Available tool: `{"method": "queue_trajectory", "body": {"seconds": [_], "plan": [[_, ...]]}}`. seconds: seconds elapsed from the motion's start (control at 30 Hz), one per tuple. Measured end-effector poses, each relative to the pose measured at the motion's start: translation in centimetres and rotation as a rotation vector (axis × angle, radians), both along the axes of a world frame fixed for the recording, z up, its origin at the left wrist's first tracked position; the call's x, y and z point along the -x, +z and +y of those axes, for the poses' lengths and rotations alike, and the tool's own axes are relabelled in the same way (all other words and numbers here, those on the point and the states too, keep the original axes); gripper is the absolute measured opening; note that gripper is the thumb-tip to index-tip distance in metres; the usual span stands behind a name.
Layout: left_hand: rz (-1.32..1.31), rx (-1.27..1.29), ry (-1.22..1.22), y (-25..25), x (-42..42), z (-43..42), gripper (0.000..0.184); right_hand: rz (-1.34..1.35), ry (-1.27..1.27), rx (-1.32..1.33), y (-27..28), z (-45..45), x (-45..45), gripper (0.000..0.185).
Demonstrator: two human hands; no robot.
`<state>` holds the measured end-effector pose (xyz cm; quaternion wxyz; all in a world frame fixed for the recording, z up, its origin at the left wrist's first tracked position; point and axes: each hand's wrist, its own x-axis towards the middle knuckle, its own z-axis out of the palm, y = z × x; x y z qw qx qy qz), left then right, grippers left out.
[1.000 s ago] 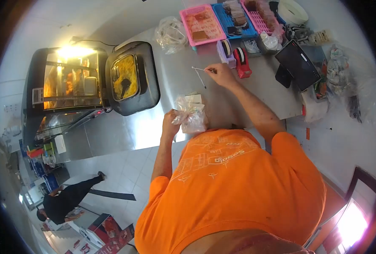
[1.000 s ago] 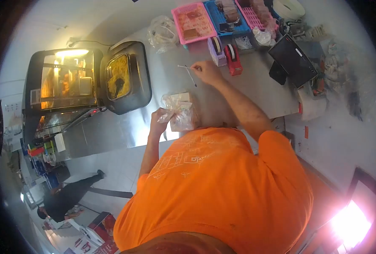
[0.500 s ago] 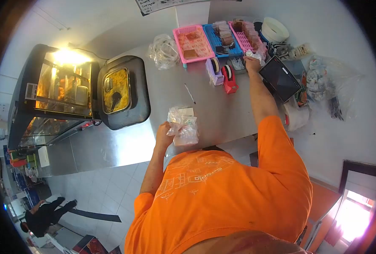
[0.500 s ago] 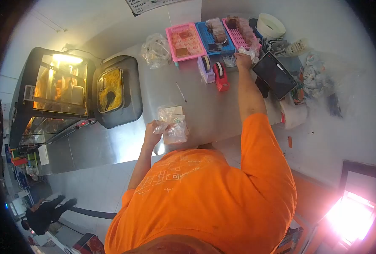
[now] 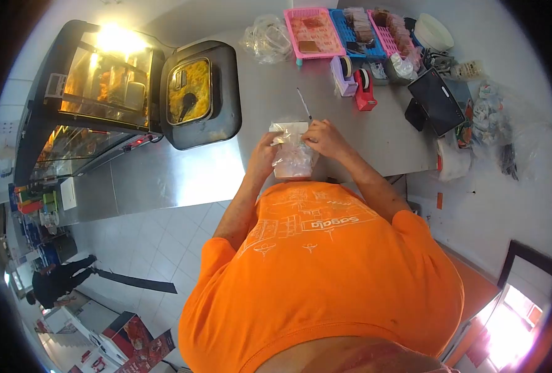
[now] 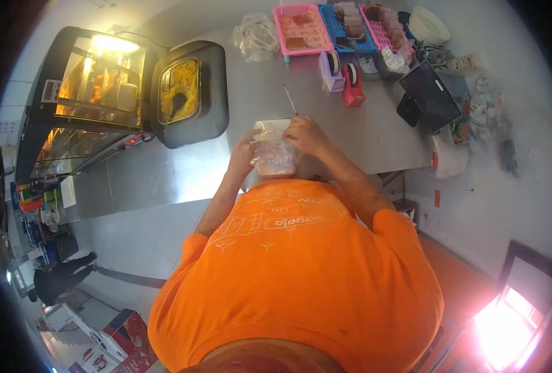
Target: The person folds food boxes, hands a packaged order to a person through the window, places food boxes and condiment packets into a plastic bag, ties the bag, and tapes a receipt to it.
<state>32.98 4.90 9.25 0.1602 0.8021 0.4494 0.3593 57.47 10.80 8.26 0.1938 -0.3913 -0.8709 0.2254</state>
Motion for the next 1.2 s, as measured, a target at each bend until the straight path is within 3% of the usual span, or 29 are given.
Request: {"method": "queue_trajectory", "body": {"seconds": [0.1,0.13,0.23,0.3,0.43,0.5,0.6,0.63,0.73,0.83,1.2], "plan": [[-0.037,0.314,-0.049,-0.5,0.8,0.0,0.022,0.056,-0.05,0.023,0.8,-0.9,0.2,0.014],[-0.026,0.311,-0.059,-0.9,1.0,0.2,0.021,0.083,-0.075,0.037,1.1,-1.1,0.3,0.014],[-0.065,0.312,-0.082,-2.2,1.2,0.8,0.019,0.188,-0.133,0.285,0.2,-1.1,1.0,0.016],[-0.188,0.331,-0.085,-2.6,0.8,0.8,0.018,0.143,-0.151,0.409,-0.3,-1.1,1.1,0.018],[-0.172,0.457,-0.038,-2.4,0.7,0.6,0.016,0.045,-0.319,0.669,0.7,-1.2,1.6,0.026],[-0.226,0.486,-0.003,-2.7,0.3,0.5,0.018,0.056,-0.378,0.966,1.9,-1.3,1.9,0.025],[-0.569,0.574,-0.006,-4.6,-0.2,0.6,0.024,0.199,-0.423,1.221,3.7,-2.5,2.6,0.025],[-0.572,0.668,0.01,-4.5,-0.1,0.5,0.026,0.267,-0.429,1.275,4.0,-3.1,3.0,0.025],[-0.619,0.885,0.06,-4.3,0.4,0.1,0.031,0.652,-0.493,1.218,1.5,-4.3,4.7,0.031],[-0.741,0.954,0.094,-4.6,0.4,-0.4,0.034,0.698,-0.669,1.033,-0.2,-5.0,6.2,0.027],[-0.772,0.977,0.041,-5.9,1.1,-0.2,0.031,0.722,-0.715,1.001,-1.5,-4.9,7.0,0.025]]}}
